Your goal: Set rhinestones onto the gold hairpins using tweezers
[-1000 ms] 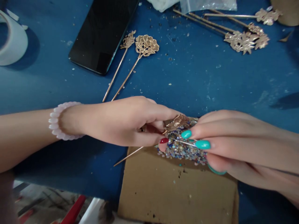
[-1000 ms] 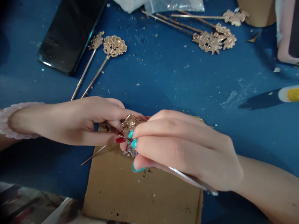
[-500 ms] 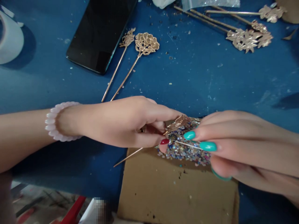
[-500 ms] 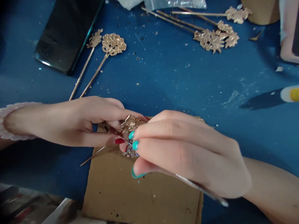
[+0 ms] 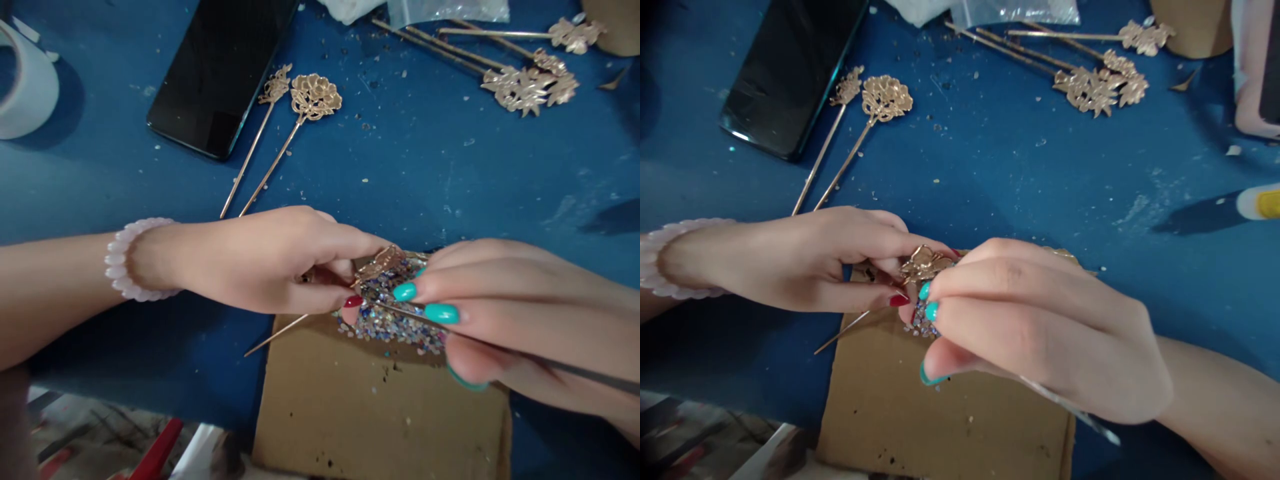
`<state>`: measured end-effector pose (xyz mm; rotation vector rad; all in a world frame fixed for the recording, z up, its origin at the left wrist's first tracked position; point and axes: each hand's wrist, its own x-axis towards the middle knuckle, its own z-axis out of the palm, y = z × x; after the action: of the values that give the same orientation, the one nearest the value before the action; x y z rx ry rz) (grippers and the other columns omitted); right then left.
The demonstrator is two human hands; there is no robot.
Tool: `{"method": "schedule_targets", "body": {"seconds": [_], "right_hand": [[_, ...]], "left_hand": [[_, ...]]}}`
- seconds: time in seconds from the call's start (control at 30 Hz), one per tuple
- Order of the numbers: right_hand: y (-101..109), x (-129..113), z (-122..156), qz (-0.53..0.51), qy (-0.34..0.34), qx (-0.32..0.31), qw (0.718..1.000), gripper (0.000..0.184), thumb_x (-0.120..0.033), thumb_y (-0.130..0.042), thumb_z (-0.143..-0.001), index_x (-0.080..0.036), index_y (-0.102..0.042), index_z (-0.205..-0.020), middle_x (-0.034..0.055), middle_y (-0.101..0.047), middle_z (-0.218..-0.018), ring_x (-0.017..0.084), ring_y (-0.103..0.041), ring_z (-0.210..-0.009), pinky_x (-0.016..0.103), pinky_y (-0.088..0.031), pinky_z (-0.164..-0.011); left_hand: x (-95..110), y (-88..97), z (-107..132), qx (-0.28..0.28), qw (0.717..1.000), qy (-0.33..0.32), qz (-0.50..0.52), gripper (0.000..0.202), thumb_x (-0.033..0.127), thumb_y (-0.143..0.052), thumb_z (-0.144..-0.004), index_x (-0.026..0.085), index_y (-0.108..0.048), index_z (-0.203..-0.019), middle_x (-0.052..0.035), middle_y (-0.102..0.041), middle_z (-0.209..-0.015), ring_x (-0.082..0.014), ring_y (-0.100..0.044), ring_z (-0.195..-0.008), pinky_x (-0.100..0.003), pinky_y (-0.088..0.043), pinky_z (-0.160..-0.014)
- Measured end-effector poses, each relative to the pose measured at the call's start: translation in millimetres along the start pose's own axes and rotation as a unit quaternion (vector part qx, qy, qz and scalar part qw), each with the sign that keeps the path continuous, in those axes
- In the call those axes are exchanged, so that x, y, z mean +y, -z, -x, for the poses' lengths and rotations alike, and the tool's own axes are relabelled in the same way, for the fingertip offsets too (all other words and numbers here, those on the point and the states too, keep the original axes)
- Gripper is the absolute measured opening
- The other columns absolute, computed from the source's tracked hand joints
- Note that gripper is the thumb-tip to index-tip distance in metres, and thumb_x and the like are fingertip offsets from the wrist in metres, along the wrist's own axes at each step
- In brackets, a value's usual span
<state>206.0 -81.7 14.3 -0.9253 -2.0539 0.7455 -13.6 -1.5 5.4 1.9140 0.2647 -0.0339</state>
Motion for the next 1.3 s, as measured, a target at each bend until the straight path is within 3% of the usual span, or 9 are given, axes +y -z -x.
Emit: {"method": "schedule_targets", "body": {"seconds": [0.17,0.27,0.37,0.57,0.7,0.9,1.13,1.3], "right_hand": [[2.5,-4.2,-1.6,-0.026,-0.019,-0.03,0.999,0.013,-0.019,-0.073,-0.08,-0.016,-0.062,-0.086,0.0034,-0.074,-0.081,0.011,-0.071,-0.08,0.015,-0.058,-0.084],[3.7,-6.5,1.6,-0.029,-0.018,-0.015,0.999,0.01,-0.019,-0.071,-0.081,-0.018,-0.062,-0.086,0.0015,-0.073,-0.082,0.009,-0.07,-0.082,0.013,-0.057,-0.084],[4.6,-6.3,1.9,-0.008,-0.038,-0.039,0.998,0.009,-0.023,-0.069,-0.083,-0.018,-0.062,-0.087,0.0013,-0.073,-0.087,0.008,-0.069,-0.084,0.011,-0.056,-0.084],[3.5,1.4,-0.4,0.035,0.078,-0.07,0.994,0.013,-0.024,-0.058,-0.092,-0.012,-0.062,-0.091,0.006,-0.072,-0.084,0.008,-0.066,-0.089,0.017,-0.056,-0.087],[-1.0,4.4,2.3,-0.005,0.101,-0.009,0.995,0.011,-0.02,-0.055,-0.093,-0.01,-0.059,-0.092,0.0086,-0.07,-0.084,0.009,-0.064,-0.085,0.024,-0.058,-0.08],[-9.8,9.6,4.3,-0.059,0.119,0.042,0.99,0.007,-0.015,-0.057,-0.091,-0.009,-0.059,-0.092,0.0106,-0.069,-0.082,0.013,-0.066,-0.083,0.029,-0.057,-0.074],[-17.7,10.3,6.5,-0.054,0.118,0.096,0.987,0.012,-0.023,-0.055,-0.093,-0.013,-0.06,-0.09,0.008,-0.068,-0.078,0.014,-0.066,-0.077,0.03,-0.054,-0.067],[-21.0,12.8,8.1,-0.031,0.135,0.106,0.985,0.01,-0.024,-0.054,-0.093,-0.015,-0.059,-0.092,0.0068,-0.068,-0.08,0.014,-0.066,-0.076,0.03,-0.053,-0.067]], "left_hand": [[0.5,-0.4,0.2,0.003,1.0,0.001,0.003,0.041,0.009,-0.053,-0.088,0.017,-0.053,-0.128,-0.0019,-0.071,-0.082,-0.0145,-0.065,-0.078,-0.02,-0.046,-0.06],[0.1,-0.4,0.5,0.008,1.0,-0.004,0.004,0.042,0.01,-0.054,-0.088,0.016,-0.051,-0.129,-0.0011,-0.072,-0.082,-0.0143,-0.066,-0.08,-0.02,-0.047,-0.061],[-0.9,-0.3,0.2,-0.001,1.0,0.001,0.009,0.039,0.01,-0.054,-0.088,0.017,-0.052,-0.127,0.0,-0.072,-0.081,-0.0132,-0.065,-0.077,-0.019,-0.047,-0.061],[-1.5,-2.5,-0.3,0.0,0.999,-0.002,0.035,0.041,0.013,-0.048,-0.091,0.02,-0.048,-0.131,-0.0011,-0.07,-0.083,-0.0107,-0.065,-0.067,-0.017,-0.043,-0.054],[0.7,-5.5,0.3,0.027,0.999,0.004,0.035,0.033,0.019,-0.052,-0.091,0.022,-0.054,-0.124,-0.0029,-0.067,-0.092,-0.009,-0.064,-0.068,-0.015,-0.043,-0.054],[3.4,-9.4,0.8,0.04,0.998,0.025,0.035,0.031,0.018,-0.056,-0.087,0.019,-0.056,-0.118,0.0016,-0.062,-0.073,-0.0091,-0.056,-0.066,-0.015,-0.041,-0.055],[3.2,-13.5,-0.1,0.051,0.998,0.028,0.023,0.017,0.016,-0.055,-0.084,0.017,-0.057,-0.101,0.0051,-0.049,-0.065,-0.007,-0.042,-0.056,-0.017,-0.033,-0.051],[4.6,-15.3,-0.1,0.051,0.997,0.046,0.016,0.03,0.02,-0.057,-0.085,0.018,-0.054,-0.115,0.0047,-0.052,-0.067,-0.0079,-0.043,-0.057,-0.018,-0.034,-0.052]]}}
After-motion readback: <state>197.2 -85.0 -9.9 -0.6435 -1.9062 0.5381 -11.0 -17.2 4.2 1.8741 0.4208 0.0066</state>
